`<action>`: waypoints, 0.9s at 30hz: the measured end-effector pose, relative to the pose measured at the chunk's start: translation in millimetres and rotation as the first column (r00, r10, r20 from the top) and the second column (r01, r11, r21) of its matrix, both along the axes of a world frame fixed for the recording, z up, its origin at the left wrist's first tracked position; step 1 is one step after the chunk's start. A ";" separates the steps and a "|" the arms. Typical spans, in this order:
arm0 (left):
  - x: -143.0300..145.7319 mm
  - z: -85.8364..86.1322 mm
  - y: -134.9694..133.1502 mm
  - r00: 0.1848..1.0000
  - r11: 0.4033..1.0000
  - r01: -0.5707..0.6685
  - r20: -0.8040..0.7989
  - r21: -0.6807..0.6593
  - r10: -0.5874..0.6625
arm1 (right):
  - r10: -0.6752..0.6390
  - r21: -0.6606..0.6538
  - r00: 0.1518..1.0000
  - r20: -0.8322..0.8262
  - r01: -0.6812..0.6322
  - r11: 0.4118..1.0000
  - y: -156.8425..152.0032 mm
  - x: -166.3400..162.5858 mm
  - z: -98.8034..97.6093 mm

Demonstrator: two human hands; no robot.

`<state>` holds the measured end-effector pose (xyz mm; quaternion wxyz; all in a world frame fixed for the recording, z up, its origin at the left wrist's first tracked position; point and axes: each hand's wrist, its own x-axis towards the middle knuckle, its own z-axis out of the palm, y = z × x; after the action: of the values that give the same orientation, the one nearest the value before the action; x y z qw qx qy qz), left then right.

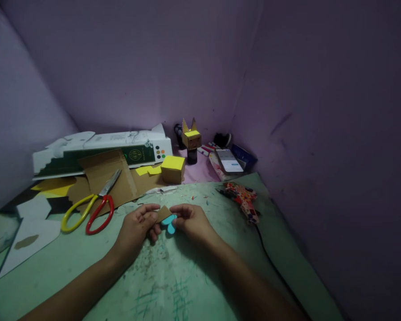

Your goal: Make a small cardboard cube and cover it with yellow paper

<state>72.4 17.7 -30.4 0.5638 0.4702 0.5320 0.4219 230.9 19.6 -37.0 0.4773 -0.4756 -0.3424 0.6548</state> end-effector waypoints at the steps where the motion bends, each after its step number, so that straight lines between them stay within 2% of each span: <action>1: -0.8 0.5 -0.1 1.000 1.000 -0.027 -0.010 0.004 0.027 | -0.016 -0.005 1.000 0.006 0.016 1.000 0.8 1.1 0.0; 5: -3.6 2.0 0.3 0.995 0.996 -0.083 -0.060 0.023 0.084 | -0.062 -0.022 0.998 0.028 0.062 0.998 2.0 3.2 3.2; 12: -3.8 3.0 2.9 0.993 0.999 -0.050 -0.102 0.019 0.051 | -0.090 -0.009 0.991 0.101 0.091 0.996 2.4 6.0 11.4; 20: -0.5 8.5 -6.6 0.988 0.988 0.002 -0.156 0.157 0.023 | -0.117 0.049 0.976 0.185 0.109 0.993 4.4 13.2 17.7; 23: -0.6 12.5 -5.0 0.989 0.990 -0.039 -0.139 0.135 0.058 | -0.136 0.077 0.962 0.236 0.121 0.990 8.9 22.8 19.2; 27: -6.9 15.1 5.7 0.981 0.985 -0.159 -0.104 0.071 0.166 | -0.195 0.128 0.932 0.305 0.162 0.978 23.3 30.8 20.6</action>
<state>65.5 23.4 -15.3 0.4827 0.4648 0.5853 0.4564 261.7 42.9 -16.3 0.4973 -0.5787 -0.4022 0.5060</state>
